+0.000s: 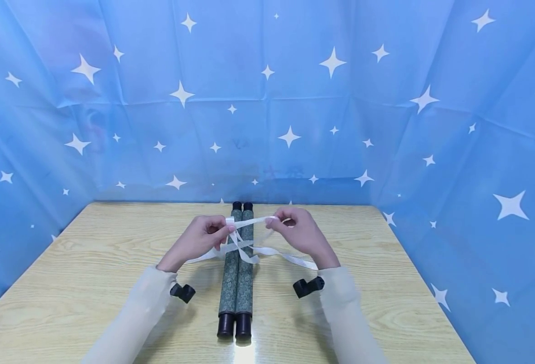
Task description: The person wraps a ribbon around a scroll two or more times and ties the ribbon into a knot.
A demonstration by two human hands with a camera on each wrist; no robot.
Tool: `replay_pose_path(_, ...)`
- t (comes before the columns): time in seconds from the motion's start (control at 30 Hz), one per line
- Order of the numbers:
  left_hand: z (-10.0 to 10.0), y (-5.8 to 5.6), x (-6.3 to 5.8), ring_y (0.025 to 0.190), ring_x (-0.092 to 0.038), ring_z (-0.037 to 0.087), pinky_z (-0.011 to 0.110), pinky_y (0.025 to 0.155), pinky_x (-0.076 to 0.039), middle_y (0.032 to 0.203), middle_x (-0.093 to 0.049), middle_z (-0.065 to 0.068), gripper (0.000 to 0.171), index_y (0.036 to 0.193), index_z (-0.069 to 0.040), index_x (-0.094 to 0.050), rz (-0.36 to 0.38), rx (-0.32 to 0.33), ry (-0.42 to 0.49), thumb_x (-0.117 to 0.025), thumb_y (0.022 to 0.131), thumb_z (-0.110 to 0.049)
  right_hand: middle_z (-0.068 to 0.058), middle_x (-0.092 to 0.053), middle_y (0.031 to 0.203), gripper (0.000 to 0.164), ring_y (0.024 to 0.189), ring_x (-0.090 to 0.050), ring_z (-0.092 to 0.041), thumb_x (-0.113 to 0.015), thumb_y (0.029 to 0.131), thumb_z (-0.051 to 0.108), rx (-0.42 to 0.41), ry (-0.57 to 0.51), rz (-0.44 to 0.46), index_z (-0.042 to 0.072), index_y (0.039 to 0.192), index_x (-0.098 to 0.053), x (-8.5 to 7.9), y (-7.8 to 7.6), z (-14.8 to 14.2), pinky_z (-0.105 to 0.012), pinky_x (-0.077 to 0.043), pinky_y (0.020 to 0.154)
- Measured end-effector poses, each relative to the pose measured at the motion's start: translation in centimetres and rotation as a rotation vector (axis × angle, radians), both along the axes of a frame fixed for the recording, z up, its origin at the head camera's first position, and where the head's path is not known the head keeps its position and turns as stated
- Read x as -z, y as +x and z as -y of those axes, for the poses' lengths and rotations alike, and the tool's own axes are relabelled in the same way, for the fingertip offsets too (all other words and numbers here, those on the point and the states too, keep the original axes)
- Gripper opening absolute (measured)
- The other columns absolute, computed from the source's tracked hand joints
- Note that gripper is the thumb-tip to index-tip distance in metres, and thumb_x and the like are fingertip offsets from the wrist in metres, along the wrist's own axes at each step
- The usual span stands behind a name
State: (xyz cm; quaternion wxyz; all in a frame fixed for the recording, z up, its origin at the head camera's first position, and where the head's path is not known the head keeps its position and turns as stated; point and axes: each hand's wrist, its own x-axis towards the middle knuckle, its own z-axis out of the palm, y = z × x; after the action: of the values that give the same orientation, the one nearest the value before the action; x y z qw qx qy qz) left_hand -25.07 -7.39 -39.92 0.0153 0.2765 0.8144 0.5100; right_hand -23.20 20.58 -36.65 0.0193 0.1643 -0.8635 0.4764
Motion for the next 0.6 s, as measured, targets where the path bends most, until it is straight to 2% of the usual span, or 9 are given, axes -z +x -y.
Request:
replay_pose_path(0.13, 0.0, 0.0, 0.0, 0.063, -0.06, 0.045, 0.028, 0.049, -0.045, 0.07, -0.064, 0.007, 0.029, 0.081, -0.014, -0.067, 0.006, -0.009, 0.016, -0.06, 0.106, -0.026, -0.01, -0.065, 0.078, 0.022, 0.058, -0.046, -0.018, -0.064, 0.103, 0.031, -0.017, -0.107, -0.059, 0.013, 0.091, -0.067, -1.2, 0.6, -1.3, -0.031, -0.04, 0.061)
replay_pose_path(0.27, 0.0, 0.0, 0.0, 0.065, -0.061, 0.047, 0.028, 0.049, -0.045, 0.071, -0.064, 0.007, 0.029, 0.087, -0.006, -0.069, 0.006, -0.012, 0.02, -0.059, 0.106, -0.025, -0.004, -0.057, 0.067, 0.018, 0.056, -0.047, -0.022, -0.063, 0.103, 0.02, -0.107, -0.215, -0.132, 0.009, 0.09, -0.065, -2.6, 1.8, -2.0, -0.036, -0.041, 0.059)
replay_pose_path(0.37, 0.0, 0.0, 0.1, 0.065, -0.061, 0.046, 0.027, 0.048, -0.043, 0.07, -0.064, 0.005, 0.031, 0.09, -0.002, -0.069, 0.004, -0.015, 0.019, -0.058, 0.106, -0.026, 0.0, -0.056, 0.066, 0.013, 0.056, -0.049, -0.022, -0.061, 0.103, 0.011, -0.229, -0.245, -0.14, 0.006, 0.092, -0.067, -3.5, 2.7, -1.9, -0.035, -0.044, 0.057)
replay_pose_path(0.43, -0.1, 0.0, 0.1, 0.065, -0.061, 0.047, 0.026, 0.048, -0.041, 0.069, -0.064, 0.008, 0.031, 0.09, -0.002, -0.069, 0.004, -0.012, 0.028, -0.058, 0.106, -0.026, -0.001, -0.059, 0.068, 0.011, 0.058, -0.052, -0.022, -0.06, 0.101, 0.004, -0.34, -0.232, -0.13, 0.004, 0.094, -0.069, -3.9, 3.2, -1.6, -0.033, -0.047, 0.055)
replay_pose_path(0.5, -0.2, 0.0, 0.1, 0.065, -0.061, 0.045, 0.026, 0.048, -0.042, 0.07, -0.064, 0.013, 0.029, 0.09, -0.004, -0.069, 0.003, -0.014, 0.037, -0.058, 0.106, -0.025, -0.002, -0.064, 0.073, 0.012, 0.062, -0.057, -0.019, -0.062, 0.098, 0.0, -0.455, -0.183, -0.111, 0.006, 0.097, -0.072, -4.2, 3.7, -1.0, -0.031, -0.051, 0.058)
replay_pose_path(0.6, -0.3, 0.0, 0.2, 0.063, -0.063, 0.037, 0.026, 0.051, -0.047, 0.073, -0.066, 0.018, 0.025, 0.091, -0.005, -0.07, 0.003, -0.029, 0.047, -0.058, 0.106, -0.022, -0.003, -0.073, 0.086, 0.015, 0.073, -0.066, -0.015, -0.065, 0.097, 0.002, -0.634, -0.056, -0.078, 0.01, 0.105, -0.075, -4.4, 4.4, 0.2, -0.032, -0.057, 0.069)
